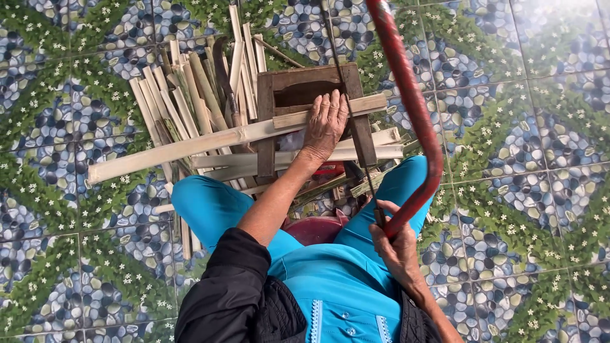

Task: The person sits cross-legged on a tiled floor and uses a red bow saw to cut a piece of light-colored wood held in a wooden vise. They repeatedly saw back and forth to shorten the wood piece.

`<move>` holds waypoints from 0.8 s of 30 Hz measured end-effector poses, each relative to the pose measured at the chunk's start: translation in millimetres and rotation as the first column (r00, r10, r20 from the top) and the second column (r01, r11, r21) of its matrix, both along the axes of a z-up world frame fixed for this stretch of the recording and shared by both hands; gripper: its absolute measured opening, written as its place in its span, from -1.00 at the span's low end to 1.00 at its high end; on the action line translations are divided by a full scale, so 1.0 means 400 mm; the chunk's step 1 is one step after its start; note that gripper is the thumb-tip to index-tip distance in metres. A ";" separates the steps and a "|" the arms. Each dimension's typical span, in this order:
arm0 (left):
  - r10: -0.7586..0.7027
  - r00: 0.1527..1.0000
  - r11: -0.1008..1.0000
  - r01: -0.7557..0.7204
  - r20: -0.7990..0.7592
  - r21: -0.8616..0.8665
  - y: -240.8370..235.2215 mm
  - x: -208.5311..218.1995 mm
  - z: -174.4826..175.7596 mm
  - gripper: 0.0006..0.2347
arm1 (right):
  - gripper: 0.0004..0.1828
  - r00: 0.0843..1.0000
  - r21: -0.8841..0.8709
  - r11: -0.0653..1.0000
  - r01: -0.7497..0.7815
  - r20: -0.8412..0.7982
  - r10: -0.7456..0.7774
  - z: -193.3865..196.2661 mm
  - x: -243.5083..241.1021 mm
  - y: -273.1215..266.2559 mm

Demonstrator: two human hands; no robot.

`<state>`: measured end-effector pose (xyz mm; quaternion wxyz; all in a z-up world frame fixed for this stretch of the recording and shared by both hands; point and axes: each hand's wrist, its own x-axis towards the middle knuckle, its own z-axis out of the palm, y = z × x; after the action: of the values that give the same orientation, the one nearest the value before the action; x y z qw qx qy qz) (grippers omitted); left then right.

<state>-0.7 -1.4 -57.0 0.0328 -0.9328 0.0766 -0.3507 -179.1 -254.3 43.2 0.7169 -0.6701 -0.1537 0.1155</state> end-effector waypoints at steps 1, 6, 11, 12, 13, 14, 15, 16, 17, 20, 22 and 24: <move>0.002 1.000 1.000 -0.002 0.005 -0.007 -0.005 -0.003 -0.004 -0.67 | -0.44 0.999 -0.025 1.000 -0.010 0.038 0.011 0.004 -0.002 0.016; 0.001 0.999 1.000 -0.001 0.032 -0.001 0.001 0.003 -0.015 -0.67 | -0.46 0.968 0.303 0.926 -0.226 -0.041 0.249 0.074 -0.006 0.124; 0.056 0.997 0.998 -0.057 0.043 0.014 -0.005 0.016 -0.045 -0.66 | -0.48 0.964 0.175 0.954 -0.243 0.148 0.219 0.089 0.035 0.125; 0.066 0.996 0.998 -0.066 0.053 0.003 -0.007 0.023 -0.059 -0.65 | -0.47 0.970 0.173 0.960 -0.222 0.137 0.199 0.076 0.041 0.105; 0.077 0.995 0.997 -0.077 0.064 -0.007 -0.008 0.033 -0.072 -0.64 | -0.46 0.975 0.171 0.965 -0.201 0.129 0.180 0.062 0.051 0.084; 0.082 0.995 0.997 -0.081 0.064 -0.009 -0.005 0.035 -0.076 -0.64 | -0.46 0.974 0.169 0.964 -0.205 0.129 0.185 0.066 0.053 0.069; 0.064 0.997 0.998 -0.064 0.044 -0.016 0.000 0.039 -0.078 -0.64 | -0.46 0.984 0.148 0.980 -0.136 0.132 0.117 0.069 0.054 0.058; 0.047 0.999 0.999 -0.046 0.024 -0.024 0.004 0.044 -0.080 -0.64 | -0.46 0.989 0.127 0.990 -0.066 0.137 0.048 0.073 0.055 0.045; 0.038 0.999 0.999 -0.037 0.026 -0.023 0.012 0.042 -0.070 -0.64 | -0.46 0.990 0.127 0.990 -0.057 0.138 0.039 0.076 0.060 0.033; 0.015 0.999 1.000 -0.016 -0.029 -0.006 0.031 0.053 -0.052 -0.64 | -0.47 0.981 0.080 0.995 0.064 0.177 -0.077 0.086 0.076 -0.009; 0.000 0.994 1.000 -0.002 -0.105 -0.021 0.047 0.062 -0.064 -0.58 | -0.51 0.968 0.068 0.986 0.154 0.188 -0.165 0.094 0.077 -0.035; -0.004 0.989 0.999 -0.002 -0.149 -0.039 0.063 0.068 -0.030 -0.54 | -0.50 0.955 0.030 0.978 0.206 0.212 -0.208 0.099 0.086 -0.075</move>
<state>26.6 23.8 -68.9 0.0084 -0.9567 0.0726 -0.2816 -144.5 -284.4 82.9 0.7068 -0.6884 -0.1595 -0.0336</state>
